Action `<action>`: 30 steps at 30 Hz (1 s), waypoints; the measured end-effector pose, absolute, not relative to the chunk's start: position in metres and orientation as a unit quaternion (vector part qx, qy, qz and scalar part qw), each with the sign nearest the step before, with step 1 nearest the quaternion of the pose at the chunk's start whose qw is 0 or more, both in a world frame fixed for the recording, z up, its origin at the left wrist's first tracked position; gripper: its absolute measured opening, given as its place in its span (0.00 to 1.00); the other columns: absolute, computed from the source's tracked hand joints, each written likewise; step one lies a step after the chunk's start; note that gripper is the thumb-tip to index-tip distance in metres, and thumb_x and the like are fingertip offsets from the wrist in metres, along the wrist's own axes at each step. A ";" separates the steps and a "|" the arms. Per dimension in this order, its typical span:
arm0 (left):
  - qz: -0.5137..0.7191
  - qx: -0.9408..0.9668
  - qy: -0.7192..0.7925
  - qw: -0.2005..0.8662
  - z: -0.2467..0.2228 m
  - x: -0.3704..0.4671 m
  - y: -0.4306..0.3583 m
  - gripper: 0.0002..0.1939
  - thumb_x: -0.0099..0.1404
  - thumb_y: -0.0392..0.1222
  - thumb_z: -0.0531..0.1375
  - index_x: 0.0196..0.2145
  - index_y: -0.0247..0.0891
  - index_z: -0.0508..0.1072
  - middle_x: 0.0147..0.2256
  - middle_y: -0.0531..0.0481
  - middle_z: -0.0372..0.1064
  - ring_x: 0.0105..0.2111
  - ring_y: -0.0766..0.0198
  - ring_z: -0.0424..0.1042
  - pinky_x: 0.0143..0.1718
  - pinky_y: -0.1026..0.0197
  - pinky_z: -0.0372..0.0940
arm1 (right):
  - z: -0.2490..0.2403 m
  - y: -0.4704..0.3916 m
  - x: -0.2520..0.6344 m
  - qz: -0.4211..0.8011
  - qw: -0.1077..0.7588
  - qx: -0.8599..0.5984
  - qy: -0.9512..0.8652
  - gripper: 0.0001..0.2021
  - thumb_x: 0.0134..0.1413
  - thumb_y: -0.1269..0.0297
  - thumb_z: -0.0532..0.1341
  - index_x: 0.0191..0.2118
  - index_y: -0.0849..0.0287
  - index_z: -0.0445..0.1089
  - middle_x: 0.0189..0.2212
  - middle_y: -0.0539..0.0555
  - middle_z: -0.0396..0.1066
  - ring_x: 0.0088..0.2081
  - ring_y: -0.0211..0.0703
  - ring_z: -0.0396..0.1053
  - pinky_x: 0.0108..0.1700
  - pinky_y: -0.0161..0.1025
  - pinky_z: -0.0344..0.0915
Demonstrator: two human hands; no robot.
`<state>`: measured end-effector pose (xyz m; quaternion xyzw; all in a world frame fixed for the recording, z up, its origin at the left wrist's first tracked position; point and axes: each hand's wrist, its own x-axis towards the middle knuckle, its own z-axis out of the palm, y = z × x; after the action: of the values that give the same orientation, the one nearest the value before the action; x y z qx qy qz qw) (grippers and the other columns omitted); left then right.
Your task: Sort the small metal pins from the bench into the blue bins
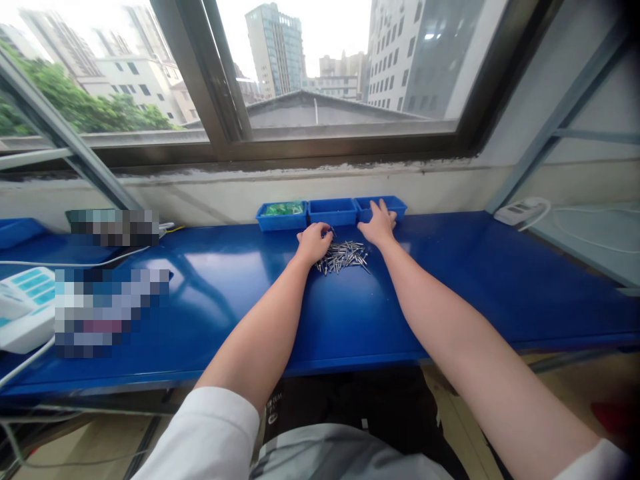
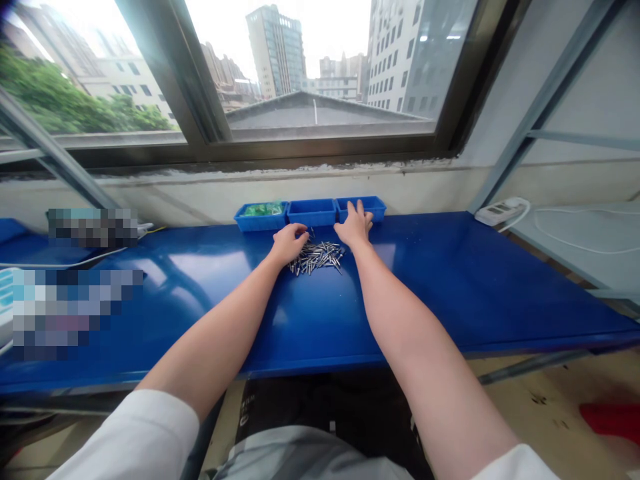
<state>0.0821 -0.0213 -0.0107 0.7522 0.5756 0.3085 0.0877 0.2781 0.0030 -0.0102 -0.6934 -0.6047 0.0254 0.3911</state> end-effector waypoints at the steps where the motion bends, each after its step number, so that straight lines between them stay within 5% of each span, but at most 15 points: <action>1: 0.307 0.752 0.577 0.087 -0.011 0.082 -0.021 0.14 0.65 0.44 0.53 0.46 0.44 0.71 0.48 0.47 0.71 0.50 0.56 0.67 0.52 0.52 0.57 | -0.009 0.002 0.275 0.015 0.400 -0.675 -0.620 0.31 0.44 0.62 0.62 0.57 0.58 0.63 0.62 0.62 0.52 0.56 0.63 0.53 0.54 0.59 0.55; 5: 0.314 0.754 0.570 0.091 -0.012 0.081 -0.018 0.14 0.65 0.41 0.52 0.46 0.43 0.72 0.48 0.48 0.71 0.50 0.57 0.67 0.52 0.54 0.58 | -0.005 -0.006 0.261 0.045 0.354 -0.562 -0.746 0.15 0.48 0.63 0.61 0.43 0.62 0.73 0.42 0.60 0.71 0.47 0.50 0.65 0.54 0.46 0.57; 10: 0.326 0.752 0.564 0.100 -0.014 0.079 -0.015 0.16 0.63 0.36 0.50 0.45 0.41 0.72 0.48 0.47 0.71 0.48 0.59 0.68 0.52 0.57 0.60 | -0.005 -0.014 0.246 0.097 0.248 -0.475 -0.839 0.18 0.45 0.55 0.65 0.40 0.62 0.76 0.38 0.57 0.73 0.42 0.47 0.68 0.46 0.37 0.61; 14: 0.319 0.752 0.568 0.102 -0.014 0.080 -0.016 0.16 0.63 0.37 0.51 0.46 0.41 0.72 0.48 0.47 0.71 0.49 0.59 0.68 0.52 0.57 0.61 | -0.005 -0.014 0.240 0.106 0.211 -0.461 -0.855 0.11 0.49 0.60 0.62 0.35 0.61 0.77 0.32 0.54 0.74 0.37 0.43 0.69 0.39 0.34 0.60; 30: 0.327 0.770 0.539 0.102 -0.007 0.081 -0.024 0.14 0.65 0.45 0.51 0.40 0.43 0.75 0.43 0.50 0.74 0.46 0.58 0.69 0.50 0.58 0.60 | -0.003 -0.017 0.243 0.094 0.316 -0.491 -0.806 0.11 0.56 0.64 0.56 0.31 0.60 0.76 0.30 0.53 0.75 0.31 0.40 0.68 0.35 0.34 0.58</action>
<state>0.0810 -0.0244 -0.0073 0.7696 0.5389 0.3272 0.1017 0.2428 -0.0172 -0.0032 -0.4910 -0.8064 0.0943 0.3157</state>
